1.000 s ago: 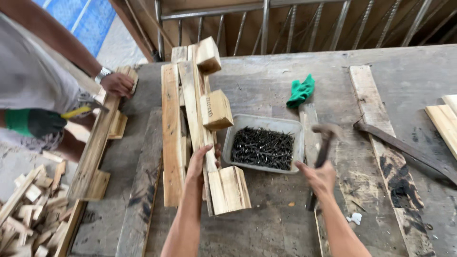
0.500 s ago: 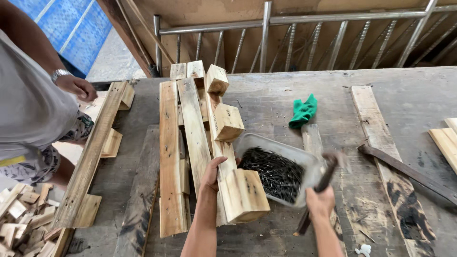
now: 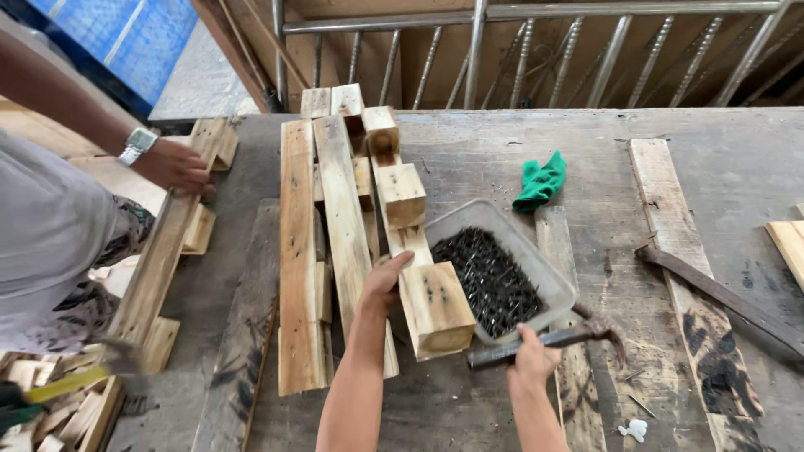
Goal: The person assembles wooden blocks by placing them on a plank and hammering nails into them. They repeatedly pick up blocks, position them, and drive nails using a hammer, then place the assembled pieces aside.
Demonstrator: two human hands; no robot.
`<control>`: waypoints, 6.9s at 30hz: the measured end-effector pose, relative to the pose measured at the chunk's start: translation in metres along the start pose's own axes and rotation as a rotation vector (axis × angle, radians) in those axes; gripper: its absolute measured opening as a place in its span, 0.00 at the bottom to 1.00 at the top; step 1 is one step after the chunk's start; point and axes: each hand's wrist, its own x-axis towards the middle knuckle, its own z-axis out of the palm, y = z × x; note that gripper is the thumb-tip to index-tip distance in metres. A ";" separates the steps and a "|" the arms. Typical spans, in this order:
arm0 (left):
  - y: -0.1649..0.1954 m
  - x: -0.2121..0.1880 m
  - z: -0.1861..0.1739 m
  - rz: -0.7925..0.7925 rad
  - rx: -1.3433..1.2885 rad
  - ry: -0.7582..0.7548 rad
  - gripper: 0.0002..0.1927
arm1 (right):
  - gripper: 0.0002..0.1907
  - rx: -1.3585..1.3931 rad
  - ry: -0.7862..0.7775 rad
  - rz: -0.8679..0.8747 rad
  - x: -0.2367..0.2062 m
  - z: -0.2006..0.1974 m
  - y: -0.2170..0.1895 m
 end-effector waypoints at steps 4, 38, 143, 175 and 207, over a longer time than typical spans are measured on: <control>0.010 -0.024 -0.007 0.679 0.677 0.293 0.34 | 0.14 -0.014 -0.100 -0.009 -0.003 0.013 -0.008; -0.121 -0.147 -0.003 1.139 1.951 -0.279 0.40 | 0.11 -0.128 -0.155 -0.052 -0.020 0.024 -0.031; -0.309 -0.339 -0.031 0.598 0.447 0.536 0.27 | 0.34 -0.883 -0.557 -0.398 0.017 -0.372 -0.109; -0.320 -0.317 0.080 0.423 1.168 0.194 0.40 | 0.51 -1.501 -0.622 -0.916 0.049 -0.388 -0.211; -0.263 -0.301 0.114 0.229 2.099 -0.216 0.55 | 0.49 -1.711 -1.032 -0.838 0.064 -0.369 -0.234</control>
